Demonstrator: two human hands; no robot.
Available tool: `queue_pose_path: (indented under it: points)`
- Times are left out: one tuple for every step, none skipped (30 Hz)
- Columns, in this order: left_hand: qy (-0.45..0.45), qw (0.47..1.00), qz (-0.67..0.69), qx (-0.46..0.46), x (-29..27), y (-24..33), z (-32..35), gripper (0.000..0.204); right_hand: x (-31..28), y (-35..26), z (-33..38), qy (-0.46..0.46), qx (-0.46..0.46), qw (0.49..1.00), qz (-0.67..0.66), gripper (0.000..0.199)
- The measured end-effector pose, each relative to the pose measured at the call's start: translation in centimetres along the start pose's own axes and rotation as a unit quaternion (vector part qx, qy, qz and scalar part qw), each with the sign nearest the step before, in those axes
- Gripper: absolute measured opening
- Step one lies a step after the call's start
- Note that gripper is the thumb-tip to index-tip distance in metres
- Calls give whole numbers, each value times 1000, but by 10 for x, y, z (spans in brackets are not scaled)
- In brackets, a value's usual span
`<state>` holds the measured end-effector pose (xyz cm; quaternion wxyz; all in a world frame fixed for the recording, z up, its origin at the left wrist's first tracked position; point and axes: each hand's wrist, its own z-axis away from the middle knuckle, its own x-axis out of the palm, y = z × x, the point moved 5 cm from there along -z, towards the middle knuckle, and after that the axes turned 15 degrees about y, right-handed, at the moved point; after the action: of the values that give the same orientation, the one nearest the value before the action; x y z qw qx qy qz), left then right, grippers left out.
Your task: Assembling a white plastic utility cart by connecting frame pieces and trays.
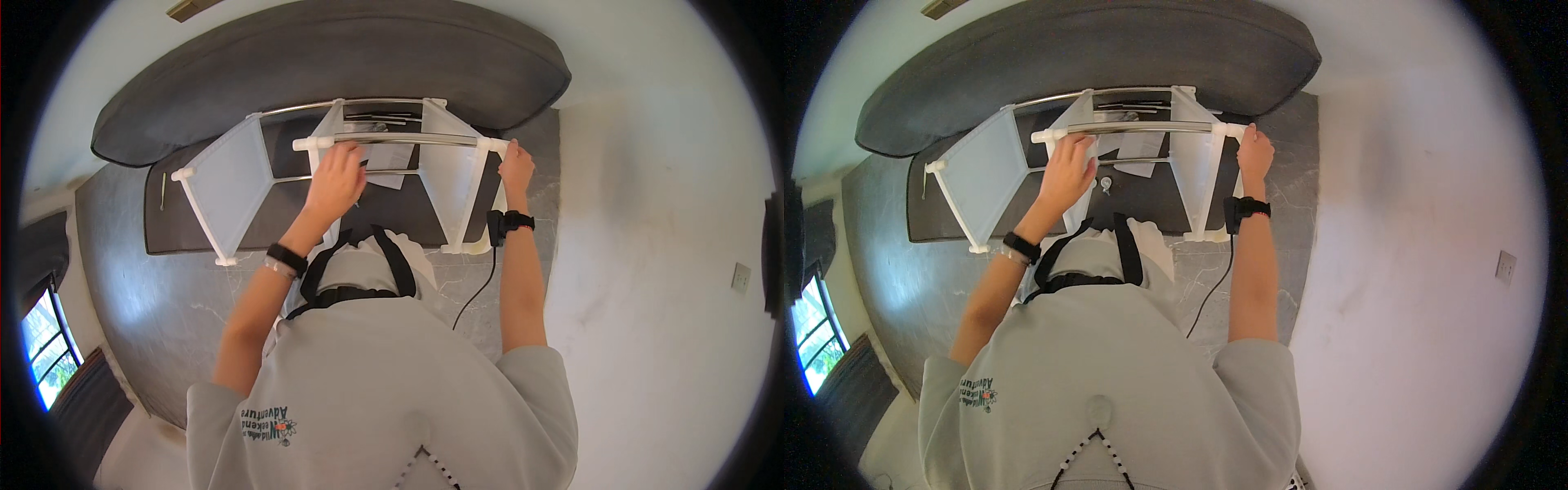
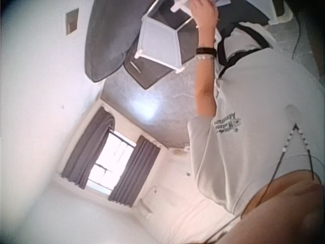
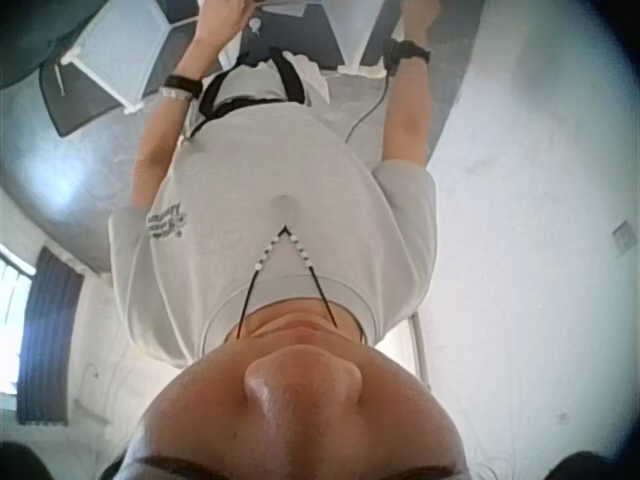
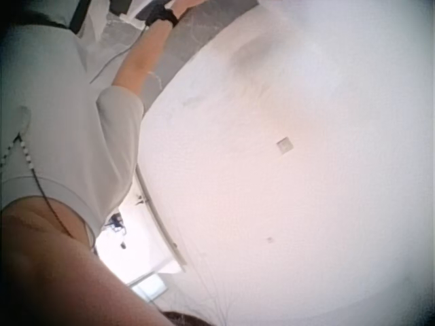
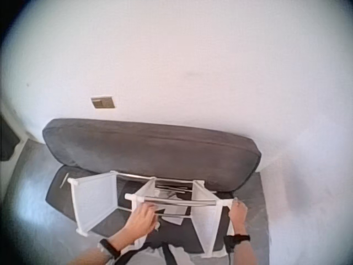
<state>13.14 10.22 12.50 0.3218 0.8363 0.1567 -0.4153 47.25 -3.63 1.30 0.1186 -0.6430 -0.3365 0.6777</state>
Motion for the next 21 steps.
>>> queue_pose_path:
  points:
    - [1, 999, 5, 46, 8, 12, -13, 41, 1, 5, -3, 14, -32, 999, 27, 47]
    - [4, 996, 7, 90, 18, 20, -24, 41, 0, 3, -3, 15, -32, 999, 26, 47]
    - [4, 996, 6, 91, 28, 22, -31, 41, -2, -2, 1, -10, 2, 1000, 9, 47]
    - [4, 992, -9, 124, 38, 26, -36, 39, -2, -4, 3, -35, 35, 999, -9, 47]
    - [3, 987, -20, 160, 51, 31, -39, 37, -4, -1, 3, -30, 38, 999, -8, 47]
    - [4, 987, -19, 162, 61, 32, -41, 37, -4, 1, 3, -14, 22, 1000, -6, 47]
    - [-60, 986, -46, 146, 77, 30, -40, 33, -5, 2, 2, 3, 6, 1000, -4, 47]
    - [-124, 981, -76, 126, 92, 27, -36, 28, -5, 0, 4, 1, 5, 1000, -6, 47]
    - [-123, 981, -78, 126, 100, 28, -34, 28, -8, -4, 7, -2, 13, 1000, 14, 48]
    - [-109, 977, -120, 136, 106, 29, -32, 26, -10, -8, 11, -6, 20, 999, 34, 49]
    - [-98, 971, -160, 145, 112, 33, -29, 23, -14, -11, 17, -7, 19, 999, 33, 49]
    - [-96, 971, -163, 145, 113, 39, -30, 23, -21, -17, 23, 21, 28, 998, 61, 49]
    - [-71, 971, -165, 155, 113, 49, -30, 23, -27, -22, 27, 49, 36, 994, 88, 50]
    - [-46, 971, -166, 165, 113, 59, -31, 22, -32, -29, 31, 50, 35, 994, 87, 50]
    - [-45, 971, -169, 163, 117, 65, -31, 22, -37, -35, 36, 58, 41, 994, 81, 48]
    - [-32, 972, -171, 160, 120, 72, -31, 20, -39, -37, 39, 67, 47, 994, 74, 47]
    - [-20, 972, -173, 157, 122, 78, -32, 17, -39, -37, 40, 66, 45, 994, 74, 47]
    - [-20, 972, -174, 155, 125, 83, -33, 17, -39, -37, 40, 73, 46, 993, 77, 47]
    - [-33, 973, -167, 157, 129, 87, -35, 17, -39, -36, 41, 80, 47, 992, 81, 47]
    - [-47, 973, -158, 160, 132, 90, -37, 18, -39, -37, 41, 80, 46, 992, 82, 47]
    - [-47, 974, -158, 158, 134, 91, -39, 18, -40, -37, 41, 82, 46, 992, 81, 47]
